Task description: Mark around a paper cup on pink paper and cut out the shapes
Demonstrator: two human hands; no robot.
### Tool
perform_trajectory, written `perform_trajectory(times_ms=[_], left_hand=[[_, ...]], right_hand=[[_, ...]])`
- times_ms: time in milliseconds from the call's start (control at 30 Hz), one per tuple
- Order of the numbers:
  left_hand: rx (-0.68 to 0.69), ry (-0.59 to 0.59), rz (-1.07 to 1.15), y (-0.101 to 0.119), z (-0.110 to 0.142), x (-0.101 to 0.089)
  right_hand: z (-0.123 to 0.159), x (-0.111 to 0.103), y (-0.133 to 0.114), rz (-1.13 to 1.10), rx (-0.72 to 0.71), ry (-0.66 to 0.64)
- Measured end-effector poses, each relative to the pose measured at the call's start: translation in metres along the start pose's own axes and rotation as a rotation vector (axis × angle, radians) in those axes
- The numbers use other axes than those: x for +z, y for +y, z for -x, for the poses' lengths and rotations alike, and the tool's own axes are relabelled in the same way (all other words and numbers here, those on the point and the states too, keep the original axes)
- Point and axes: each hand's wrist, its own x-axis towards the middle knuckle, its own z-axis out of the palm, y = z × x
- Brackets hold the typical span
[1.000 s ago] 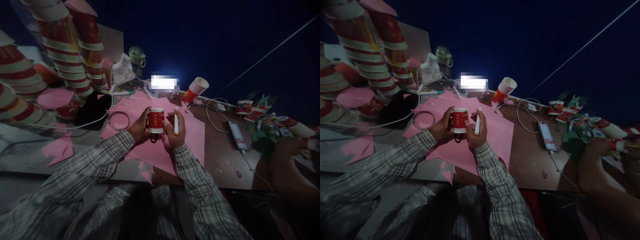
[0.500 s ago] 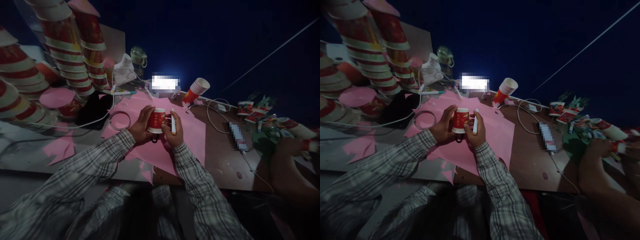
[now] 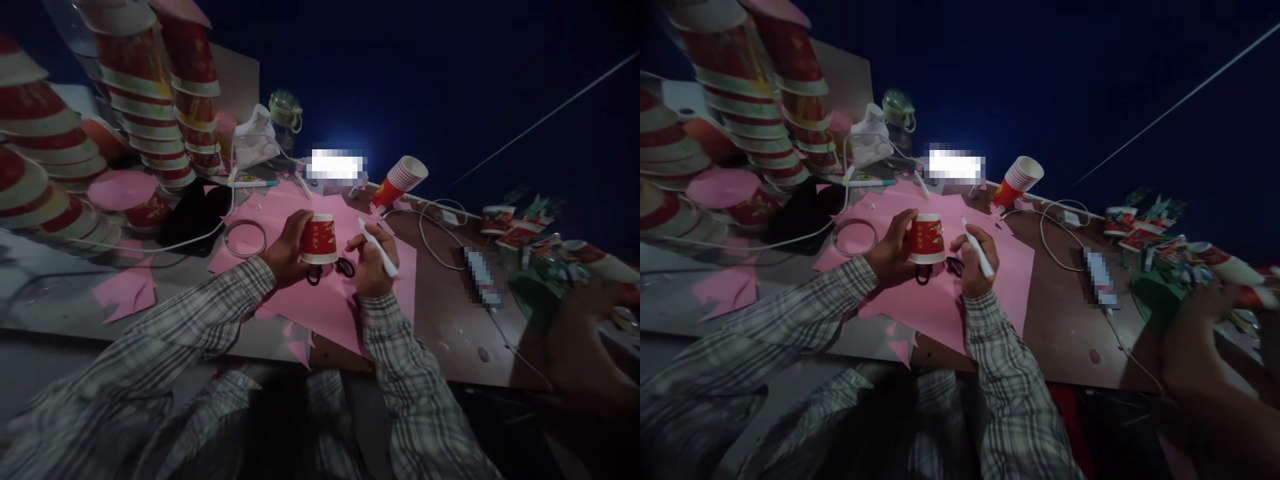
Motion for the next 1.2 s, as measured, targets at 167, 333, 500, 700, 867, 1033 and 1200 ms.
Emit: perform_trajectory(times_ms=[167, 333, 500, 700, 867, 1033, 1200], left_hand=[[0.009, 0.049, 0.019, -0.003, -0.001, 0.003], [0.022, 0.06, -0.015, -0.001, -0.001, 0.002], [0.027, 0.056, -0.028, -0.001, 0.0, 0.002], [0.059, 0.061, -0.025, -0.001, 0.0, 0.003], [0.041, 0.048, -0.046, -0.001, -0.001, 0.002], [0.051, 0.041, -0.016, -0.002, -0.001, 0.001], [0.042, 0.047, -0.012, 0.001, -0.001, 0.001]], right_hand=[[-0.001, -0.007, -0.011, -0.166, 0.145, -0.165], [0.01, -0.002, -0.008, -0.03, 0.134, -0.189], [0.014, 0.004, -0.002, 0.025, 0.116, -0.137], [0.017, 0.004, 0.001, 0.076, 0.108, -0.124], [0.019, 0.003, 0.002, 0.171, 0.062, -0.161], [0.018, 0.005, 0.002, 0.224, 0.01, -0.112], [0.016, 0.003, 0.0, 0.129, 0.05, -0.08]])
